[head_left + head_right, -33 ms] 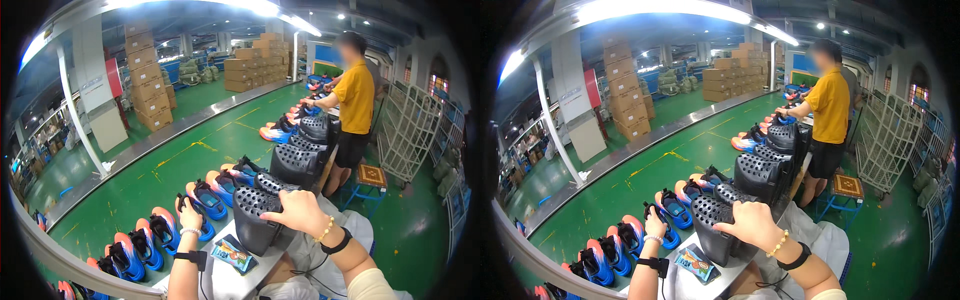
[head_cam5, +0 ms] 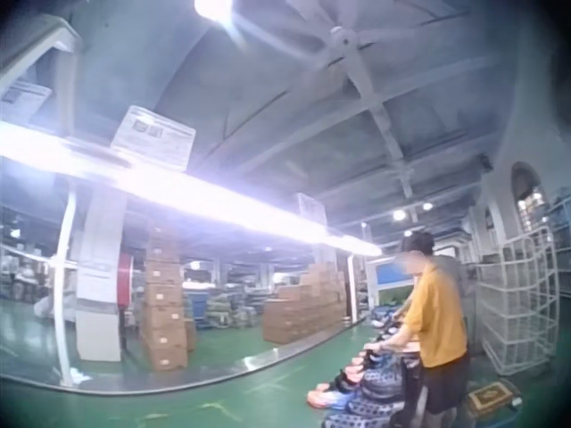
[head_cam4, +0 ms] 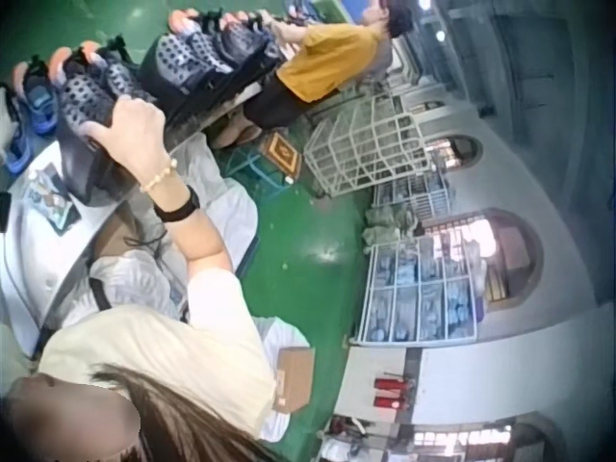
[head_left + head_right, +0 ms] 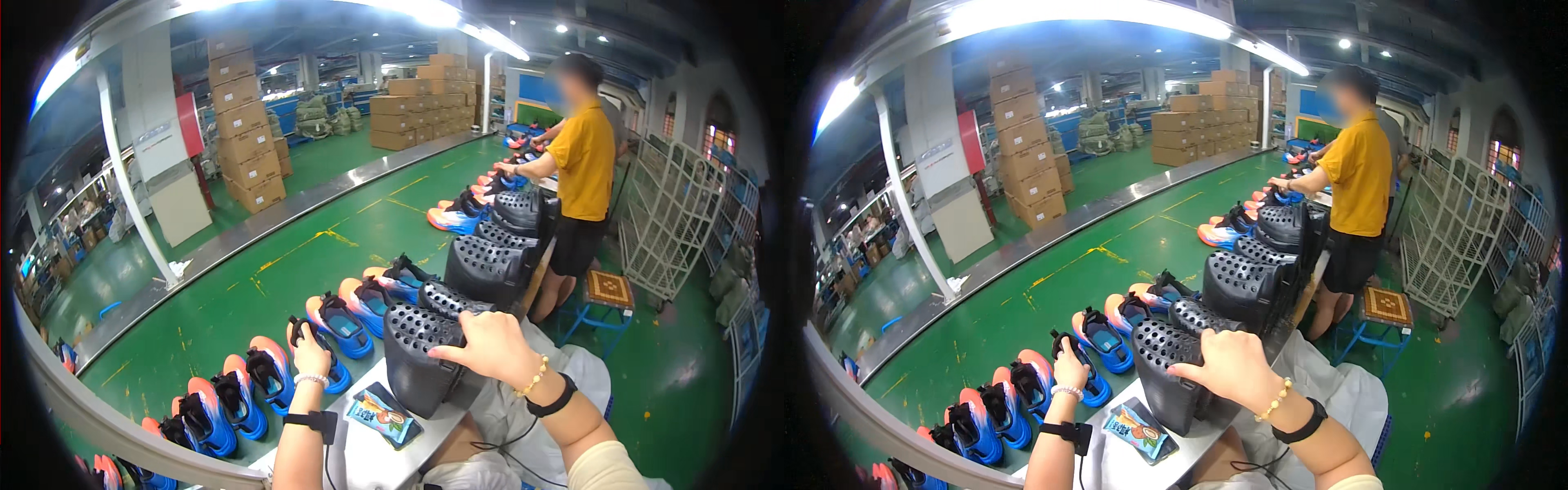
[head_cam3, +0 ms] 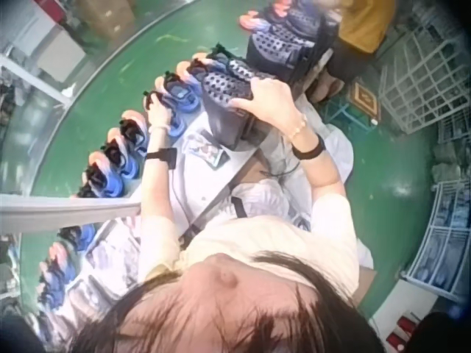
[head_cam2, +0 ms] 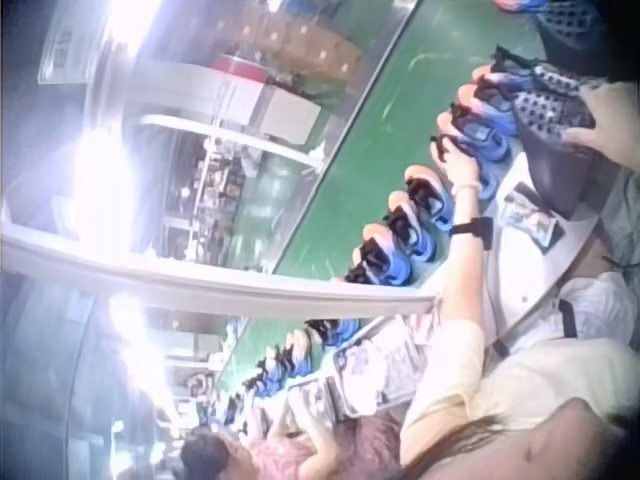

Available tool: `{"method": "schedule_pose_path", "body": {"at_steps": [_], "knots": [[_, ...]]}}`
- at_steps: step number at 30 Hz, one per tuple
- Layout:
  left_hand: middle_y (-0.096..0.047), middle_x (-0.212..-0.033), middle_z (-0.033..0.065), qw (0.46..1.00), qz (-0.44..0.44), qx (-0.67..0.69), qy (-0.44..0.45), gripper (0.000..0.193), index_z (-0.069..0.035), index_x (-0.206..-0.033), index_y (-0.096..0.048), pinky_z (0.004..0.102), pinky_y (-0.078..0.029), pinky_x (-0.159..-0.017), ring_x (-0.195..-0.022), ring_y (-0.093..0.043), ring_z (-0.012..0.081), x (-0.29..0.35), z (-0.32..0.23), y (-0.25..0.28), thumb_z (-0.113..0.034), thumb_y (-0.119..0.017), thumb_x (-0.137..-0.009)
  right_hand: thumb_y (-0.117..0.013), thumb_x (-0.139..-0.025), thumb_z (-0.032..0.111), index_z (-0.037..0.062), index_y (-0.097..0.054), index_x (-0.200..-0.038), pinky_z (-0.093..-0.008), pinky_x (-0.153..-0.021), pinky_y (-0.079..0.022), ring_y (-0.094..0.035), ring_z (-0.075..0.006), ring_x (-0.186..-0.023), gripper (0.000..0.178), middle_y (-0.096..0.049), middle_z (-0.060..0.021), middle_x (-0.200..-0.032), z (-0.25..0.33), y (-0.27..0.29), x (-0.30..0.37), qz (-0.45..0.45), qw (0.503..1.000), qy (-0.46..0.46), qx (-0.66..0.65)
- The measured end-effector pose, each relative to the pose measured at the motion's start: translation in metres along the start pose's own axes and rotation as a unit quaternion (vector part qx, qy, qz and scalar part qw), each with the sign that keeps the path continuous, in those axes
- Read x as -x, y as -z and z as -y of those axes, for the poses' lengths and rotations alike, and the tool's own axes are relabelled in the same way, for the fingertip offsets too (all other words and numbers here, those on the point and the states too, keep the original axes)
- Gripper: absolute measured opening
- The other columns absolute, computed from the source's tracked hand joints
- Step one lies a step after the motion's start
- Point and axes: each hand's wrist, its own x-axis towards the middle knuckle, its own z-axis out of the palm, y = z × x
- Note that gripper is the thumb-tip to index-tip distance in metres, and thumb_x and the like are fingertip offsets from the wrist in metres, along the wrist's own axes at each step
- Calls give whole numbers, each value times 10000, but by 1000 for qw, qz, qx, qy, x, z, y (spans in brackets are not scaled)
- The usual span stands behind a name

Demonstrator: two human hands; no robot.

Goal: Organizing and pairing shoes with shoe lasts on a factory production line.

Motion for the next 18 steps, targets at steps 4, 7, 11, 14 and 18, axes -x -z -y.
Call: {"method": "schedule_pose_path", "body": {"at_steps": [4,7,11,14,18], "knots": [[-625,-1045,292,998,-6,62,22,808,-101,-1421,-264,511,-527,-800,-938,-640,452,9,8,7,-63,-705,-745,-661,-729,696,-10,-593,-697,-412,-566,-506,-648,-330,-586,710,-608,-153,-582,-9,-12,-2,-60,996,8,-58],[-636,-1008,276,988,-73,120,-60,705,-62,-1395,-335,495,-509,-838,-938,-640,430,15,36,-1,-90,-687,-784,-663,-728,695,-10,-594,-688,-414,-571,-508,-648,-332,-588,709,-604,-153,-577,-2,-11,-6,-51,997,7,-59],[-671,-934,158,924,-203,299,-126,225,10,-1111,-617,382,-503,-756,-800,-653,282,53,41,8,-98,-578,-918,-645,-752,680,-27,-605,-706,-419,-555,-515,-653,-342,-585,710,-614,-173,-593,-6,-9,-4,-65,997,10,-43],[-700,-813,102,898,-185,398,26,288,22,-1160,-608,306,-517,-744,-755,-654,154,84,43,13,-149,-418,-1027,-686,-721,674,-5,-601,-705,-432,-583,-508,-649,-353,-601,684,-610,-172,-591,-6,6,-1,-97,995,-12,-2],[-665,-665,111,815,-182,542,88,347,4,-1327,-487,281,-523,-659,-649,-653,153,101,92,-23,-133,-331,-1049,-664,-750,657,-17,-613,-723,-420,-579,-523,-663,-351,-602,676,-616,-192,-593,47,61,-8,-131,990,-7,-60]]}}
